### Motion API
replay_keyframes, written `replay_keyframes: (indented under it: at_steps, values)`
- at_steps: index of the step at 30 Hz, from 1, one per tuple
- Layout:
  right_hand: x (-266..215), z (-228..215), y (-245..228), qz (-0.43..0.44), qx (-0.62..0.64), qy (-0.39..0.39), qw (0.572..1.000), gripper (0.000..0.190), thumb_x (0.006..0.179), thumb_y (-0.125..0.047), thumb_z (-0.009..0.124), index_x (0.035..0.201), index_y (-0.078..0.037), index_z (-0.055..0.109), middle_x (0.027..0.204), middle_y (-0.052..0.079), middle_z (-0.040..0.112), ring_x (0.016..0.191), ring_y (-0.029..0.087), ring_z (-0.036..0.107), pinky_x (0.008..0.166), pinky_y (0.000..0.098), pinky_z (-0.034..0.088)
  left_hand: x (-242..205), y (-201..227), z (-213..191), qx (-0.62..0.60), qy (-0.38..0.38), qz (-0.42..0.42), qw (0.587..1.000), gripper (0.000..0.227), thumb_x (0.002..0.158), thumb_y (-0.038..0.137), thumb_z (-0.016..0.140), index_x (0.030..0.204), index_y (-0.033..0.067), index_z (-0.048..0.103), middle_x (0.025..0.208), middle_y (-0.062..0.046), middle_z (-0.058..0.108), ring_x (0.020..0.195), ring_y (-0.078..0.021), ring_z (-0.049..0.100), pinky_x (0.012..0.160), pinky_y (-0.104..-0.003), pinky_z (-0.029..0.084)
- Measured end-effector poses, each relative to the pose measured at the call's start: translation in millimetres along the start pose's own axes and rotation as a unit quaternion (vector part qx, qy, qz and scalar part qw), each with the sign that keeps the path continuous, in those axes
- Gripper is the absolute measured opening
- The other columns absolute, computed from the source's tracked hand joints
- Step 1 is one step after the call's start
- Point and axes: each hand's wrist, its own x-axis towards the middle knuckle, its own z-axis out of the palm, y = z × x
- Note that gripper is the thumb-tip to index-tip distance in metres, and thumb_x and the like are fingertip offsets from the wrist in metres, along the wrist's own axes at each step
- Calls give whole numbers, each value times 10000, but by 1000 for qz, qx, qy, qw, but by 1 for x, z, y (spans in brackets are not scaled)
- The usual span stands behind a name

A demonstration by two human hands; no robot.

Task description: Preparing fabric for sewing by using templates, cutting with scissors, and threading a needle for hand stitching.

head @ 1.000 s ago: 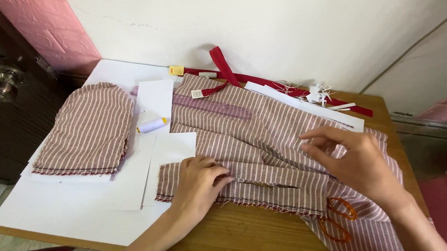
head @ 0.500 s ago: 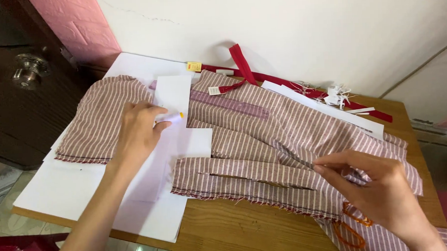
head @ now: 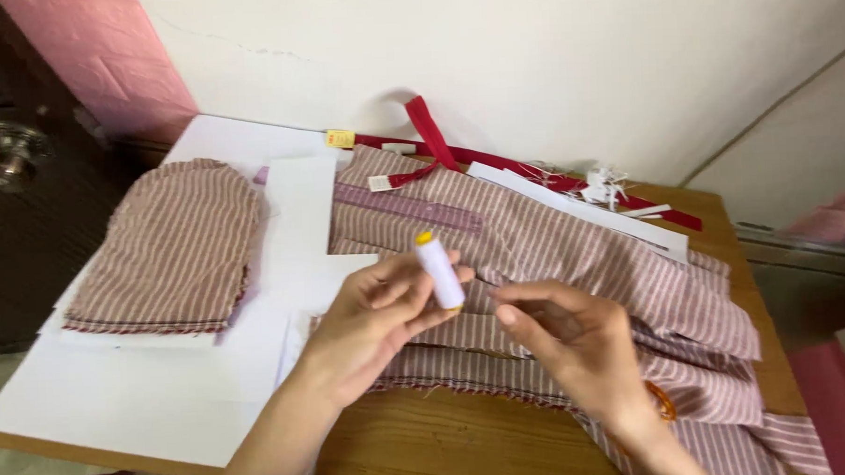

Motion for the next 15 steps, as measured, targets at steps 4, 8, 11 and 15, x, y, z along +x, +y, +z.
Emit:
replay_keyframes:
  at_steps: [4,8,11,15]
  values:
    - [-2,8,3,15,120,43,992,345,908,-53,806,1241,11,745,1179,170,810,1038,263,826,928,361,736,11,-20,21,28,-16,6,999,272,942,-37,715,1213,-33,738,1426,-225,732,1207,-325,729,1051,-479,653]
    - [-9,14,12,-80,59,101,990,480,860,-90,908,1297,-28,720,1210,96,730,989,163,736,894,259,686,16,-37,24,112,51,41,992,345,857,-12,822,1197,-33,766,1104,-175,802,1021,-291,748,946,-469,679]
    - [-9,20,8,-42,101,143,984,311,866,-21,873,1167,-46,799,1164,120,774,1031,194,777,919,260,708,16,-37,27,127,76,43,988,375,801,11,876,1166,2,792,1069,-149,824,1007,-273,766,933,-452,680]
    - [-7,23,8,0,204,172,964,191,889,54,825,1061,-30,835,1074,141,807,967,209,782,878,274,694,18,-37,27,183,81,83,976,434,754,-8,911,1177,-20,814,1013,-152,837,915,-223,764,842,-383,722]
